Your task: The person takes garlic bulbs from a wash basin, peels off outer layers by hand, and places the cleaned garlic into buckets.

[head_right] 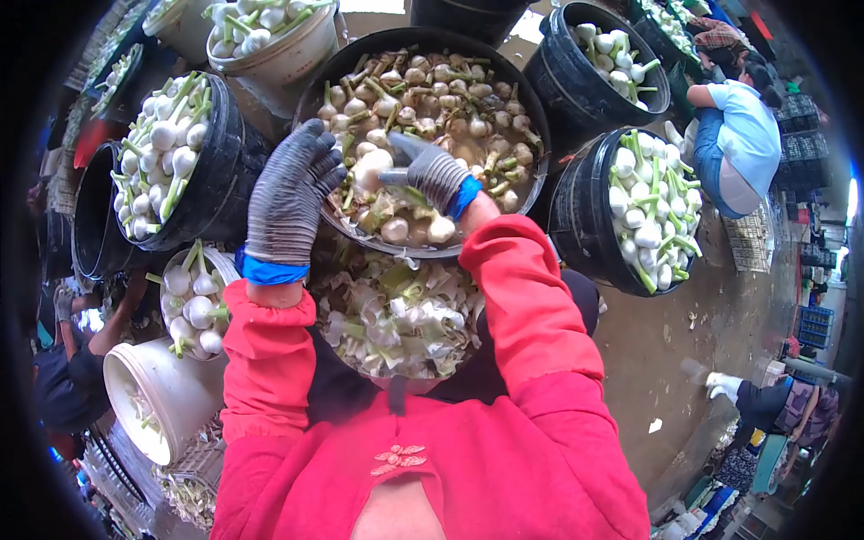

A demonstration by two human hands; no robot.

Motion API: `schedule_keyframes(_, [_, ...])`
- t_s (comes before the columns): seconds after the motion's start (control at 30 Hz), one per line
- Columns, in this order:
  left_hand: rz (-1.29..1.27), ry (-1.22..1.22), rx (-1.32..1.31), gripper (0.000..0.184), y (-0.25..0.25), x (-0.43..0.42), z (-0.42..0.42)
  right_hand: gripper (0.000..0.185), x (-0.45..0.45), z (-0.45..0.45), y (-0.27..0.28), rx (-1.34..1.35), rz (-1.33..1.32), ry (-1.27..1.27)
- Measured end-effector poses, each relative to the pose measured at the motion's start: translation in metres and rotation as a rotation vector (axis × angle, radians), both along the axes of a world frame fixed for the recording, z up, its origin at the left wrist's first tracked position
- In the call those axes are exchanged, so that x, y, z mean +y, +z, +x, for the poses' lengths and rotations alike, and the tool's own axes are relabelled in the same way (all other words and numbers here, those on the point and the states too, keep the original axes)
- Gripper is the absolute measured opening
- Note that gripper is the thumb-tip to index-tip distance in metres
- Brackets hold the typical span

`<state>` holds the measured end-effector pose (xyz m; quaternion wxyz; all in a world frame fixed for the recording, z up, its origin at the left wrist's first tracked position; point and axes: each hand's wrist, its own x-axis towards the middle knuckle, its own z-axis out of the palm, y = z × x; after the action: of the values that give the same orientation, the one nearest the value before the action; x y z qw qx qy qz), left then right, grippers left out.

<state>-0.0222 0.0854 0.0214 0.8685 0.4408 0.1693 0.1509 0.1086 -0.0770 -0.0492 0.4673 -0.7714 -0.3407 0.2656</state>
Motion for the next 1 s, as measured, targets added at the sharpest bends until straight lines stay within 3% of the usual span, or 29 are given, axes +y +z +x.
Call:
schedule_keyframes(0.03, [0.065, 0.002, 0.012, 0.039, 0.003, -0.004, -0.001, 0.074, 0.001, 0.001, 0.02, -0.16, 0.033, 0.018])
schedule_keyframes(0.07, [0.318, -0.055, -0.064, 0.041, -0.007, -0.002, 0.0, 0.071, 0.003, -0.003, 0.033, 0.094, 0.188, 0.014])
schedule_keyframes(0.13, [0.54, -0.082, 0.031, 0.046, 0.004, -0.008, 0.001, 0.069, 0.0, -0.009, 0.072, -0.089, 0.133, 0.097])
schedule_keyframes(0.17, [0.612, -0.154, 0.089, 0.047, 0.006, -0.006, 0.0, 0.068, -0.004, -0.008, 0.065, -0.284, 0.171, 0.137])
schedule_keyframes(0.3, [0.593, -0.363, 0.025, 0.049, 0.01, -0.011, 0.001, 0.06, -0.017, -0.029, 0.077, -0.183, 0.217, 0.096])
schedule_keyframes(0.4, [0.765, -0.255, 0.051, 0.052, 0.001, -0.016, 0.002, 0.06, -0.014, -0.028, 0.079, -0.351, 0.257, 0.115])
schedule_keyframes(0.43, [0.728, -0.206, 0.028, 0.053, -0.003, -0.015, 0.006, 0.06, -0.013, -0.023, 0.075, -0.33, 0.305, 0.106])
schedule_keyframes(0.53, [0.467, -0.037, 0.05, 0.057, 0.0, -0.026, 0.008, 0.059, -0.011, -0.018, 0.074, -0.389, 0.37, -0.365])
schedule_keyframes(0.57, [0.356, -0.015, 0.055, 0.061, 0.0, -0.028, 0.01, 0.058, -0.011, -0.016, 0.074, -0.212, 0.413, -0.415])
schedule_keyframes(0.67, [0.354, 0.062, 0.028, 0.062, -0.006, -0.041, 0.014, 0.056, -0.019, -0.012, 0.077, 0.325, 0.529, -0.547])
schedule_keyframes(0.7, [0.389, 0.077, 0.036, 0.059, -0.009, -0.044, 0.016, 0.052, -0.019, -0.017, 0.084, 0.359, 0.41, -0.52])
schedule_keyframes(0.77, [0.241, 0.115, 0.018, 0.057, -0.011, -0.049, 0.018, 0.047, -0.024, -0.017, 0.075, 0.136, 0.397, -0.502])
schedule_keyframes(0.83, [0.211, 0.139, 0.006, 0.054, -0.014, -0.052, 0.018, 0.036, -0.02, -0.014, 0.059, 0.446, 0.649, -0.517])
schedule_keyframes(0.93, [0.067, 0.202, -0.047, 0.054, -0.009, -0.061, 0.02, 0.036, -0.02, -0.02, 0.059, 0.696, 0.622, -0.4])
schedule_keyframes(1.0, [0.075, 0.213, -0.045, 0.057, -0.006, -0.064, 0.02, 0.033, -0.016, -0.029, 0.062, 0.583, 0.511, -0.417])
